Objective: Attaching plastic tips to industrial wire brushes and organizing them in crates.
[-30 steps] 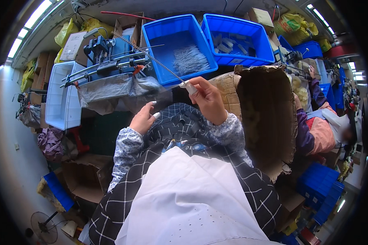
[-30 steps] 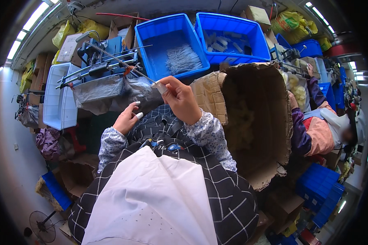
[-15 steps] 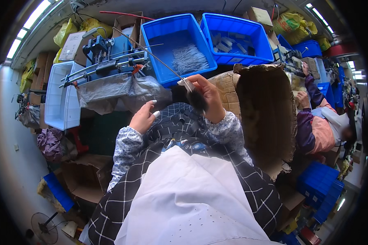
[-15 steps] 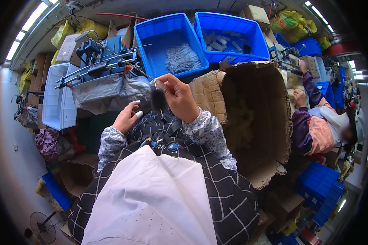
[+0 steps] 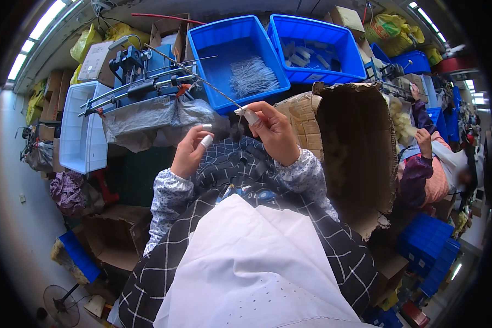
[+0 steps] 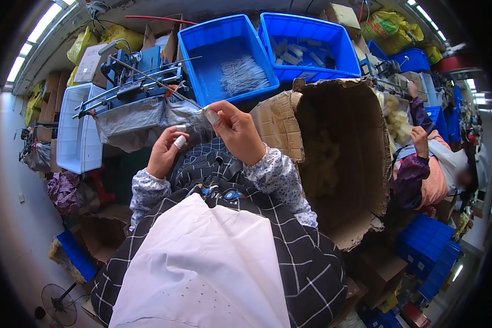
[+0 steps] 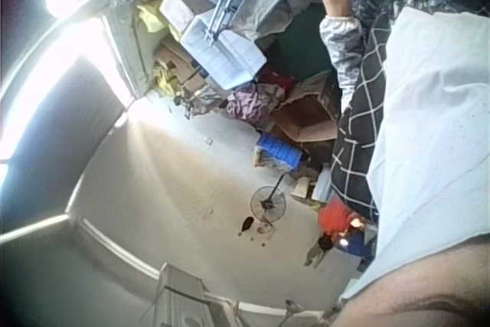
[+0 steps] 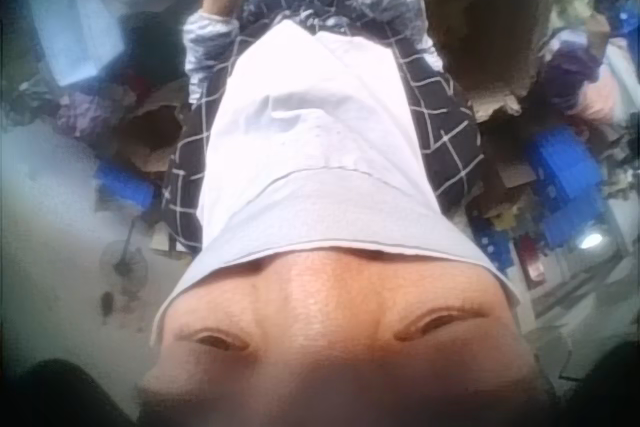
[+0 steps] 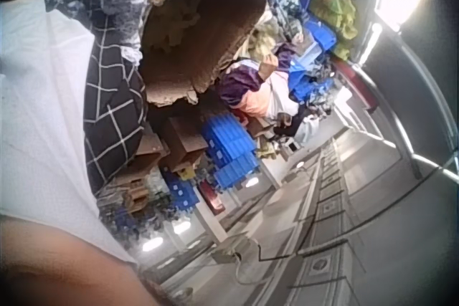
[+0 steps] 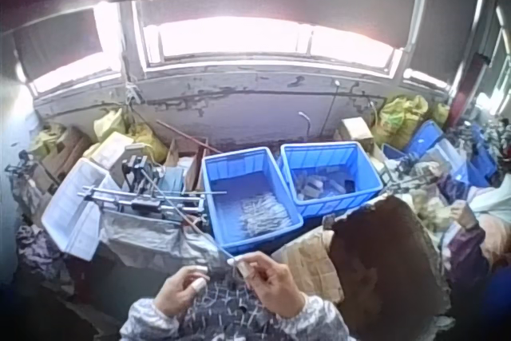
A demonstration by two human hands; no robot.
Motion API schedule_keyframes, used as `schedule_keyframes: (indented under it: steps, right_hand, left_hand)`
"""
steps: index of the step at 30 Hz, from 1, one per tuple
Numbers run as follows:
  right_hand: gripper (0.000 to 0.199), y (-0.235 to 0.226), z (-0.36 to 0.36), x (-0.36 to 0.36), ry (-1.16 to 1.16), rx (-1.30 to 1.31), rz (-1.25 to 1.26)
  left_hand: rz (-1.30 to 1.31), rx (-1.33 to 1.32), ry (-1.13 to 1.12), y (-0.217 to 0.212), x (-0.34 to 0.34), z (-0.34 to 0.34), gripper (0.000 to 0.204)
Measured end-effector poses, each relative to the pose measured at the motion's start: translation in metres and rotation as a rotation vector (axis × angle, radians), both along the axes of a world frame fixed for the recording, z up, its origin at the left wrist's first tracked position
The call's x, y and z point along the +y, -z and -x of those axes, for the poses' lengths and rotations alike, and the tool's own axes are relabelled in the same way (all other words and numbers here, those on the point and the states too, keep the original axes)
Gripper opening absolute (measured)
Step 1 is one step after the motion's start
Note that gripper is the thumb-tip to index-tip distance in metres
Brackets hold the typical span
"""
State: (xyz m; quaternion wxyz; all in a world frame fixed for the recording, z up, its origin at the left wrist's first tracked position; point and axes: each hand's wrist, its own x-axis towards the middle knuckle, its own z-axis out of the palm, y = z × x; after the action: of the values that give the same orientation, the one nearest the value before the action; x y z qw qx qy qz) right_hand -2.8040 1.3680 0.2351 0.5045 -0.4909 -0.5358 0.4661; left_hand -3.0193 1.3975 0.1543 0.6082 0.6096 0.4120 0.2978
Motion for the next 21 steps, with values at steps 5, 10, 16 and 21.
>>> schedule_keyframes:
  steps: [5, 10, 16, 21]
  right_hand:
    - [0.012, 0.002, 0.006, -0.002, -0.023, 0.0, 0.023]
    - [0.012, 0.002, 0.015, -0.003, -0.024, 0.016, 0.009]
    - [0.011, 0.008, 0.004, -0.003, 0.036, -0.117, 0.005]
    - [0.011, 0.013, 0.003, -0.007, 0.039, -0.187, 0.018]
  left_hand:
    - [-0.067, -0.149, 0.037, -0.041, 0.005, -0.024, 0.035]
    - [-0.101, -0.232, 0.213, -0.06, -0.001, -0.045, 0.038]
    - [-0.052, -0.15, 0.103, -0.054, 0.001, -0.032, 0.015]
    - [-0.101, -0.234, -0.075, -0.052, 0.015, -0.018, 0.014]
